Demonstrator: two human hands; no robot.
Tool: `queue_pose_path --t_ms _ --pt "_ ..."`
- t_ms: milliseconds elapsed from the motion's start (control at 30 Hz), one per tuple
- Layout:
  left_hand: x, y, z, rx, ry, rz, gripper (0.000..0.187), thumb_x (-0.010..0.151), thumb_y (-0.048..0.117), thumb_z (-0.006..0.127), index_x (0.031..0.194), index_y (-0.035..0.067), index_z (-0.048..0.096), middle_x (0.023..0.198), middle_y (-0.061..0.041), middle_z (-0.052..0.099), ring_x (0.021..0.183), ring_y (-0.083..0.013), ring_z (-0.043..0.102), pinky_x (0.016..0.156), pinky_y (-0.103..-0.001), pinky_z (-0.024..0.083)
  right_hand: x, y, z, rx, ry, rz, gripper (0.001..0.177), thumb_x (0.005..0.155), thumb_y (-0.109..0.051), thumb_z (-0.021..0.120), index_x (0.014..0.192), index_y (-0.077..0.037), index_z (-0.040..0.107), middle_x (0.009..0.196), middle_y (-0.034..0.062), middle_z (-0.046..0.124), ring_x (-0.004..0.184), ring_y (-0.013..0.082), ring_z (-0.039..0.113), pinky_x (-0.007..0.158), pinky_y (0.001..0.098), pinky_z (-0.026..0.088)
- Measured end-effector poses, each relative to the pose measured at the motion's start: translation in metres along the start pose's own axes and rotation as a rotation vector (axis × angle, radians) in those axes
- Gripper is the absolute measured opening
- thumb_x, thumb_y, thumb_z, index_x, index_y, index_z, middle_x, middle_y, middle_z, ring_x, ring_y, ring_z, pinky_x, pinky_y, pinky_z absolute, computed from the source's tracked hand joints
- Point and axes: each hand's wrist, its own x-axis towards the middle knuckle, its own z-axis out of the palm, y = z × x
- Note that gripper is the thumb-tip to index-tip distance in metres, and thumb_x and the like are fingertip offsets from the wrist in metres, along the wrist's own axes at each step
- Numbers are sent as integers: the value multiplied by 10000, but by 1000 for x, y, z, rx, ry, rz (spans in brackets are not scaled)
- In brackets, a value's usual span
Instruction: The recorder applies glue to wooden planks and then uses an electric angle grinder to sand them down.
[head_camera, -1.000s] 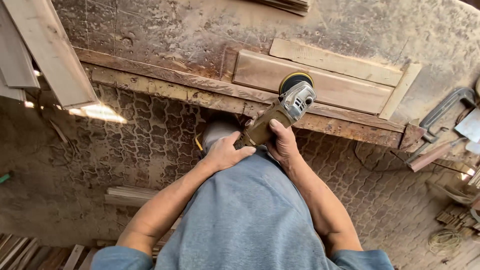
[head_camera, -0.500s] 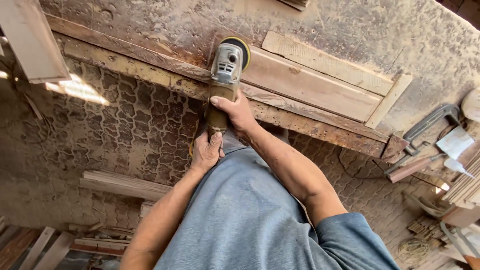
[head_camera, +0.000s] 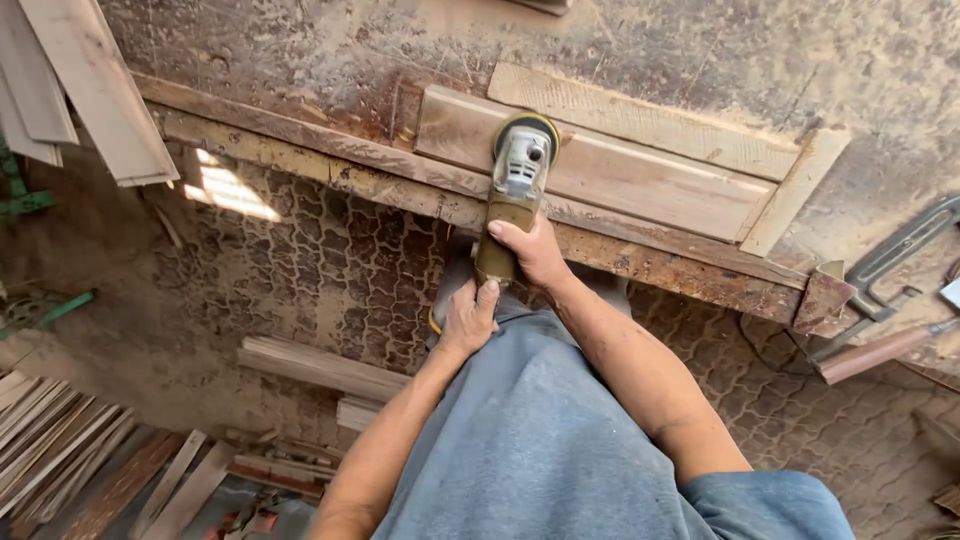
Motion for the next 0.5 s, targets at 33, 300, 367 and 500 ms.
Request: queue_pose_path --t_ms 33,300,367,500 --pt "-7 4 2 6 3 -10 846 919 758 450 1111 -45 636 744 -116 648 522 -208 699 518 -339 560 -5 -1 3 9 -1 7 343 906 -190 736 1137 11 583 914 131 688 778 252 726 704 387 610" --pt "-6 -5 7 109 -15 27 809 945 739 416 1158 -7 646 716 -87 649 520 -169 677 540 -309 548 -17 -5 -11 -21 25 -13 368 913 -191 729 1172 17 570 939 167 712 788 265 744 721 399 630" --pt "-9 11 3 72 -12 24 797 944 727 412 1173 -3 639 736 -80 642 515 -169 671 523 -315 549 -9 -1 -2 9 38 -18 396 888 -191 745 1182 -9 552 943 144 691 770 255 735 701 393 626" --pt "-12 22 2 18 5 34 763 966 698 400 1179 1 625 767 -69 631 502 -171 656 516 -322 541 2 15 -8 -208 99 -139 446 898 -211 795 1232 -3 586 1043 94 684 889 169 664 797 330 582"
